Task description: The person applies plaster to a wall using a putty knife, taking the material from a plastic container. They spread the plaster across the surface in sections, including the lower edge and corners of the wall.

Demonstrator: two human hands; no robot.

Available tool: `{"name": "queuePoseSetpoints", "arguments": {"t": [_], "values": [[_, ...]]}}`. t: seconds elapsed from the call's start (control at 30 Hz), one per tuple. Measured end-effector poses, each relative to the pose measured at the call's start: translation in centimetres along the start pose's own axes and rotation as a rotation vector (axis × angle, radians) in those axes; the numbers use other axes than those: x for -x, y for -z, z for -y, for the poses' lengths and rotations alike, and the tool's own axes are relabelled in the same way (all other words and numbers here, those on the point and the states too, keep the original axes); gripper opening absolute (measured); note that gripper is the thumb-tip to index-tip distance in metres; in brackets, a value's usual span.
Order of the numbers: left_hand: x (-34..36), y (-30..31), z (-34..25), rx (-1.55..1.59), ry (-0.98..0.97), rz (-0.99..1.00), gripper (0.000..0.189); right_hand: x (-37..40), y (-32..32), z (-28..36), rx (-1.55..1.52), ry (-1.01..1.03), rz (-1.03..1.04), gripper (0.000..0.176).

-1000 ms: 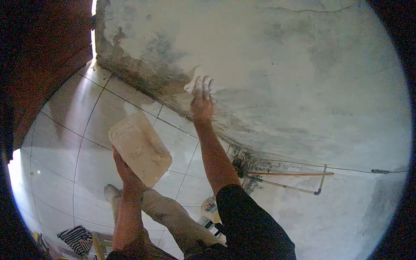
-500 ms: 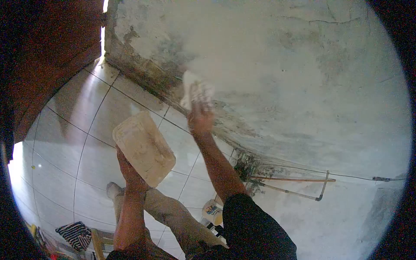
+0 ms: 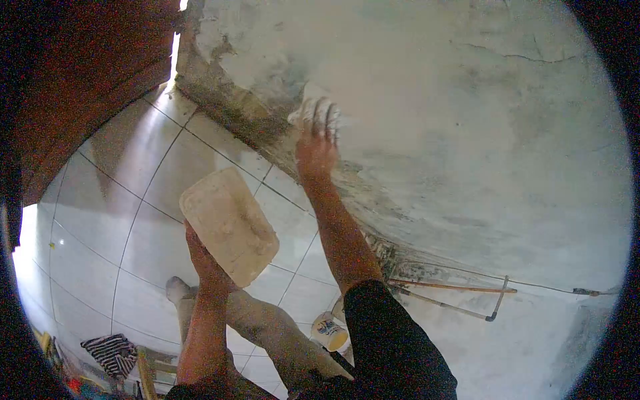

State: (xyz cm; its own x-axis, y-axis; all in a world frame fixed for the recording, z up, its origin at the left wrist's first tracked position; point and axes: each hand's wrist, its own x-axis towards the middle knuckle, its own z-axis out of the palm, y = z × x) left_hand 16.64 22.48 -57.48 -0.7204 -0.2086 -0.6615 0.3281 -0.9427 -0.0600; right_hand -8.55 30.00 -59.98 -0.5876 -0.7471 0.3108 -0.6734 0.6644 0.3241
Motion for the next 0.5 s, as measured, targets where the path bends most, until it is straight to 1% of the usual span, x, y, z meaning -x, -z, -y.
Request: {"name": "queuePoseSetpoints", "arguments": {"t": [0.13, 0.2, 0.23, 0.27, 0.33, 0.37, 0.4, 0.47, 0.5], "values": [[0.2, -0.4, -0.6, -0.106, -0.076, -0.031, 0.06, 4.3, -6.3, 2.4, -0.075, 0.032, 0.068, 0.061], [0.4, -0.2, -0.9, -0.147, -0.092, -0.045, 0.06, 6.2, -8.7, 3.2, -0.056, 0.047, 0.122, 0.057], [0.5, -0.2, -1.0, -0.126, -0.087, -0.008, 0.06, 7.1, -8.8, 3.5, 0.072, 0.157, 0.256, 0.053], [0.6, -0.2, -1.0, -0.103, -0.078, 0.031, 0.06, 7.9, -8.9, 4.0, 0.076, 0.157, 0.258, 0.053], [1.0, -0.4, -0.9, -0.106, -0.082, 0.029, 0.059, 8.9, -8.9, 4.2, -0.083, 0.136, 0.538, 0.042], [1.2, -0.6, -0.8, -0.112, -0.087, 0.025, 0.059, 9.1, -8.8, 3.3, 0.014, 0.244, 0.514, 0.04], [1.3, -0.5, -0.7, -0.104, -0.078, 0.032, 0.059, 8.5, -6.8, 2.6, 0.028, 0.242, 0.515, 0.04], [1.3, -0.3, -0.5, -0.147, -0.102, 0.022, 0.059, 6.7, -1.3, 0.6, -0.083, 0.356, 0.426, 0.041], [1.4, -0.8, -0.4, -0.133, -0.095, 0.039, 0.059, 5.1, 1.9, -0.8, -0.024, 0.377, 0.406, 0.041]]}}
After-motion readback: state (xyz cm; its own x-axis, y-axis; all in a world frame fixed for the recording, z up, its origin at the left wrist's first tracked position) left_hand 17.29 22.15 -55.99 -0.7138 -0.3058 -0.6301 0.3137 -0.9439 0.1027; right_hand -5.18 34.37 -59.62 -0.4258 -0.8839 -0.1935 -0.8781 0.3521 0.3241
